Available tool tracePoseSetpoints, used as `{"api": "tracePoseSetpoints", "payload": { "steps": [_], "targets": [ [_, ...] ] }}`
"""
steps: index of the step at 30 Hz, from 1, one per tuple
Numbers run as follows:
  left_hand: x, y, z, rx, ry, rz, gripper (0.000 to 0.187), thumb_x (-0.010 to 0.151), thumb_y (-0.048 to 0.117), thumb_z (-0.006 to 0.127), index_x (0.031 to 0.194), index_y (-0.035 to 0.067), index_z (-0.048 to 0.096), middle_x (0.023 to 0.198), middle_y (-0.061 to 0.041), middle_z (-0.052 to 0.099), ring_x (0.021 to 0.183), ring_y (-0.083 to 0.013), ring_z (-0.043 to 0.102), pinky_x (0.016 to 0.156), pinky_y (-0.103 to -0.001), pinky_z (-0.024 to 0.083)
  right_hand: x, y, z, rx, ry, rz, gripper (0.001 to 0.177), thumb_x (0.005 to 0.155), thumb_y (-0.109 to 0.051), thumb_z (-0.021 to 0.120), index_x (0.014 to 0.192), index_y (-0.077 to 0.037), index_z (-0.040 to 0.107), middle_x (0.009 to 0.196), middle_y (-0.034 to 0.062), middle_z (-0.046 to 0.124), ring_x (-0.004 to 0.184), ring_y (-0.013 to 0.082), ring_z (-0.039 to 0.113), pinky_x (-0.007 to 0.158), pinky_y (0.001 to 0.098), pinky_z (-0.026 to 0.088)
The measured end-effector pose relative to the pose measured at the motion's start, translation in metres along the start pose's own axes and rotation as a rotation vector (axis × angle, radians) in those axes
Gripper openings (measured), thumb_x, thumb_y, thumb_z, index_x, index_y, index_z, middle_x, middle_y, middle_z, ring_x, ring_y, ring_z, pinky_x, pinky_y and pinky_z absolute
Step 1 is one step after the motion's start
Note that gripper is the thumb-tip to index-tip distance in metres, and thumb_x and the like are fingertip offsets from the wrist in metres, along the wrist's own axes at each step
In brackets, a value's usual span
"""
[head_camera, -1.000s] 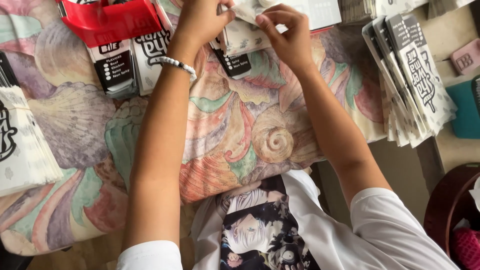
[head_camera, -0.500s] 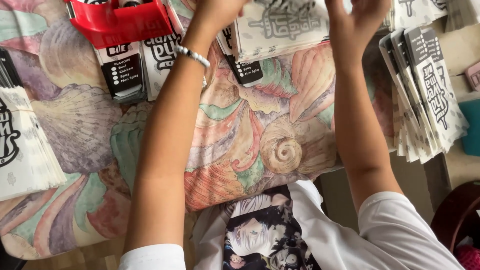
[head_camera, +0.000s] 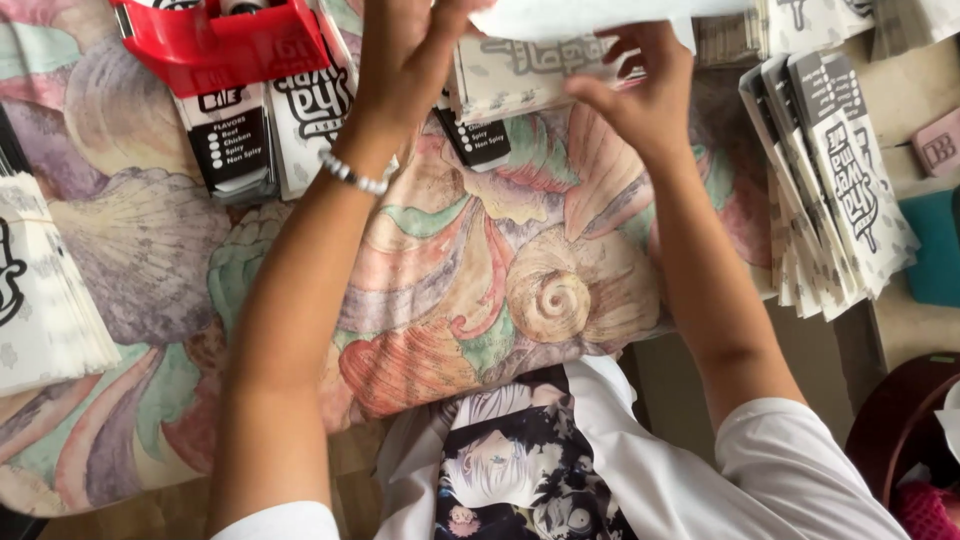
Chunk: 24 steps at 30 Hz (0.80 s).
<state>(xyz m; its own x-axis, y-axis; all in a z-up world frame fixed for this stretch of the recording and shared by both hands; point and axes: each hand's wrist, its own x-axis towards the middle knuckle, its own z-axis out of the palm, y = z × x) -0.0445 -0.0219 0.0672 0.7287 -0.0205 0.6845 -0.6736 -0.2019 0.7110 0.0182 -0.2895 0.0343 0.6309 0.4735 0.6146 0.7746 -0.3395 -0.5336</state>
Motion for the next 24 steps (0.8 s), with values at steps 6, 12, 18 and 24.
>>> {"api": "tracePoseSetpoints", "payload": {
  "steps": [6, 12, 18, 24],
  "targets": [
    [-0.077, 0.021, -0.011, 0.218, 0.042, -0.169, 0.064, 0.113, 0.047, 0.03, 0.094, 0.002, 0.071, 0.059, 0.0, 0.054, 0.046, -0.0099, 0.052, 0.046, -0.019, 0.035, -0.048, -0.029, -0.041, 0.905, -0.098, 0.8, 0.125, 0.07, -0.088, 0.051, 0.164, -0.01, 0.021, 0.153, 0.0156, 0.054, 0.121, 0.0265, 0.069, 0.089, 0.0325, 0.065],
    [-0.122, 0.035, -0.013, 0.193, -0.009, -0.35, 0.007, 0.093, 0.0, 0.069, 0.097, 0.001, 0.075, 0.085, -0.006, 0.073, 0.07, -0.0092, 0.061, 0.061, -0.022, 0.048, -0.08, -0.004, -0.028, 0.656, 0.045, 0.846, 0.038, 0.086, -0.022, 0.084, 0.118, -0.009, 0.07, 0.104, -0.0029, 0.071, 0.094, 0.0101, 0.066, 0.081, 0.0251, 0.057],
    [-0.135, 0.058, -0.01, 0.305, 0.11, -0.198, 0.057, 0.09, -0.017, 0.064, 0.139, 0.01, 0.05, 0.14, -0.012, 0.051, 0.078, -0.0134, 0.052, 0.059, -0.019, 0.048, -0.082, -0.024, -0.036, 0.666, 0.026, 0.48, 0.018, 0.099, -0.023, 0.078, 0.106, -0.008, 0.071, 0.104, 0.0001, 0.072, 0.099, 0.0131, 0.068, 0.089, 0.0265, 0.06],
    [-0.127, 0.054, -0.008, -0.561, -0.011, -0.516, 0.077, 0.087, 0.009, 0.083, 0.147, 0.011, 0.035, 0.149, -0.016, 0.052, 0.136, -0.0308, 0.057, 0.113, -0.04, 0.055, -0.087, -0.02, -0.041, 0.824, 0.075, 0.376, 0.026, 0.099, -0.02, 0.078, 0.118, -0.004, 0.069, 0.117, 0.0056, 0.07, 0.117, 0.0213, 0.067, 0.104, 0.0349, 0.06]
  ]
}}
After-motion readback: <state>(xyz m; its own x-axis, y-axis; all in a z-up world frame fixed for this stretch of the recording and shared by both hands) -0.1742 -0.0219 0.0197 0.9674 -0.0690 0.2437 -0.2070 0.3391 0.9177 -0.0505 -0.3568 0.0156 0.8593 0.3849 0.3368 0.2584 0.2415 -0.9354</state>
